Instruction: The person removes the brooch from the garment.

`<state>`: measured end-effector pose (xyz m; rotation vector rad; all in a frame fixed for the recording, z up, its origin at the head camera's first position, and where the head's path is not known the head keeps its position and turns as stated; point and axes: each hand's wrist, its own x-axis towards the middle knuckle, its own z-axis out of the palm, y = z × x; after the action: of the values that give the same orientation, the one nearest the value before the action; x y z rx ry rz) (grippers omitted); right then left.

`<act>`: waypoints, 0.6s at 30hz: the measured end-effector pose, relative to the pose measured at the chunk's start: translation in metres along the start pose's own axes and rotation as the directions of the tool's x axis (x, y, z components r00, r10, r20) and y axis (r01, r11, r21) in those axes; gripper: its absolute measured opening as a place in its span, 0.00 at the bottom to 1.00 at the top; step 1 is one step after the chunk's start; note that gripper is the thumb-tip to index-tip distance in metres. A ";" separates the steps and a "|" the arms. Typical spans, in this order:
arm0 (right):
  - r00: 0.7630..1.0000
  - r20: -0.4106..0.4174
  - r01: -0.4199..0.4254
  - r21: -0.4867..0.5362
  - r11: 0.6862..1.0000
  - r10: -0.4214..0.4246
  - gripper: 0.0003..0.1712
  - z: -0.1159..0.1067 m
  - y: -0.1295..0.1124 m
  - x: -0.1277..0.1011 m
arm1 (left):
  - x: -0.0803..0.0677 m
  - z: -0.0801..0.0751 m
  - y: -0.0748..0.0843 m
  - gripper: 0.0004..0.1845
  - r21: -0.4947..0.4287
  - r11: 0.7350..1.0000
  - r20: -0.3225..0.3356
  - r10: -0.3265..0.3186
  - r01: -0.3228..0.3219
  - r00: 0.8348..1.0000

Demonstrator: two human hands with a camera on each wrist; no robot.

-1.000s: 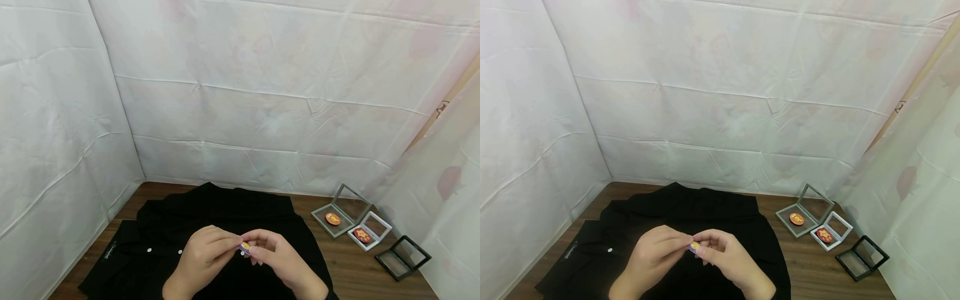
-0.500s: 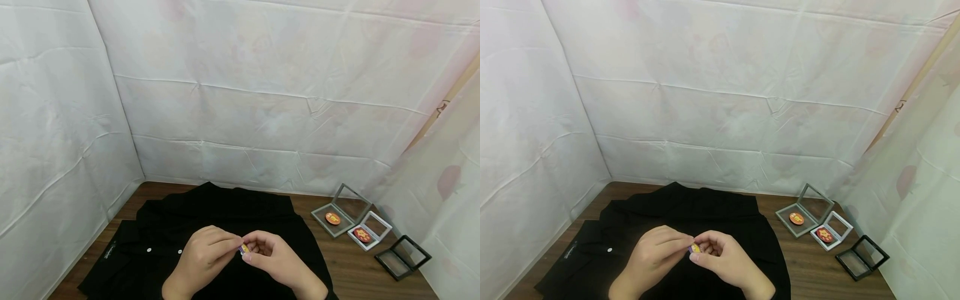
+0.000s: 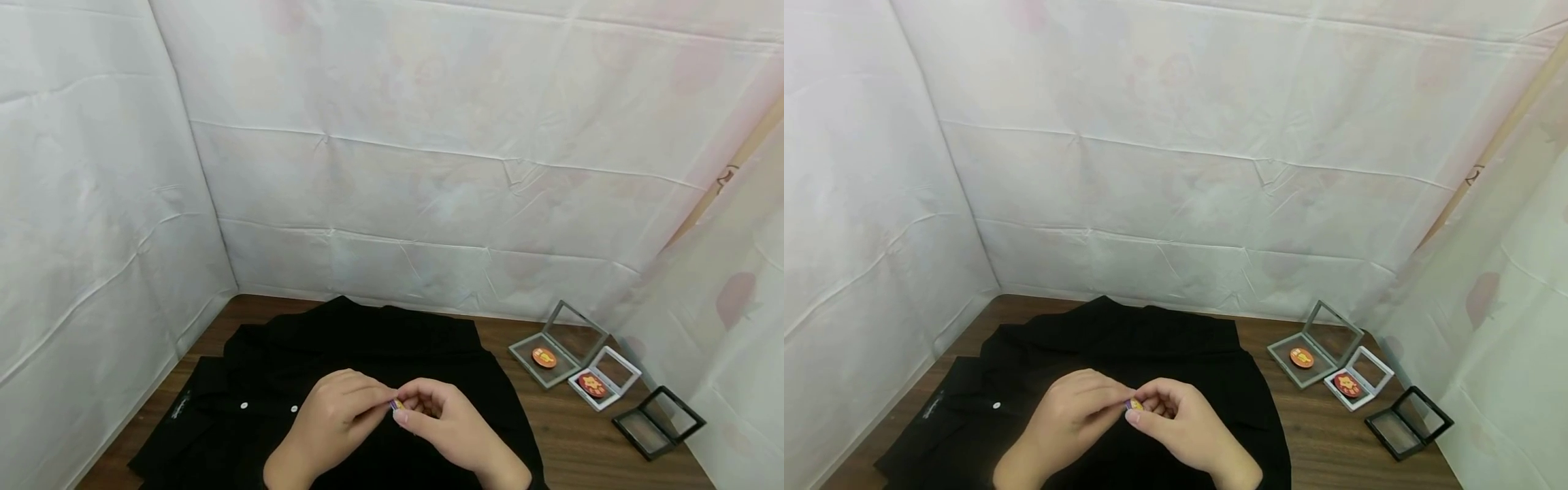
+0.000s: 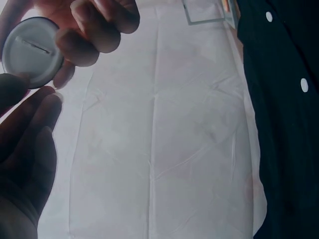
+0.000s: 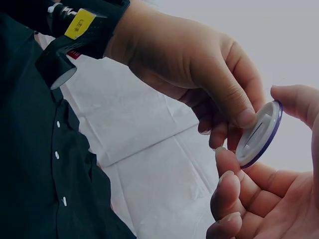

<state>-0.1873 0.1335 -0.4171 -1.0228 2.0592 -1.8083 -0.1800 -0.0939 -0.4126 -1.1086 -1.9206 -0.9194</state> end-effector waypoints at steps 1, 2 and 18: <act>1.000 -0.006 -0.009 -0.009 1.000 0.009 0.09 0.000 0.000 0.000 | -0.001 0.000 0.000 0.04 0.002 1.000 0.011 -0.013 0.013 1.000; 1.000 -0.011 -0.017 -0.019 1.000 0.017 0.09 0.001 0.001 0.001 | -0.001 -0.001 0.000 0.04 0.003 1.000 0.023 -0.028 0.028 0.999; 0.997 -0.041 -0.064 -0.106 0.992 0.060 0.10 0.008 0.013 0.005 | -0.039 -0.002 -0.005 0.29 0.184 0.871 0.384 -0.491 0.456 0.782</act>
<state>-0.1912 0.1242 -0.4295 -0.9470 2.2061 -1.7163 -0.1703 -0.1121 -0.4460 -0.8248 -2.6566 -0.8969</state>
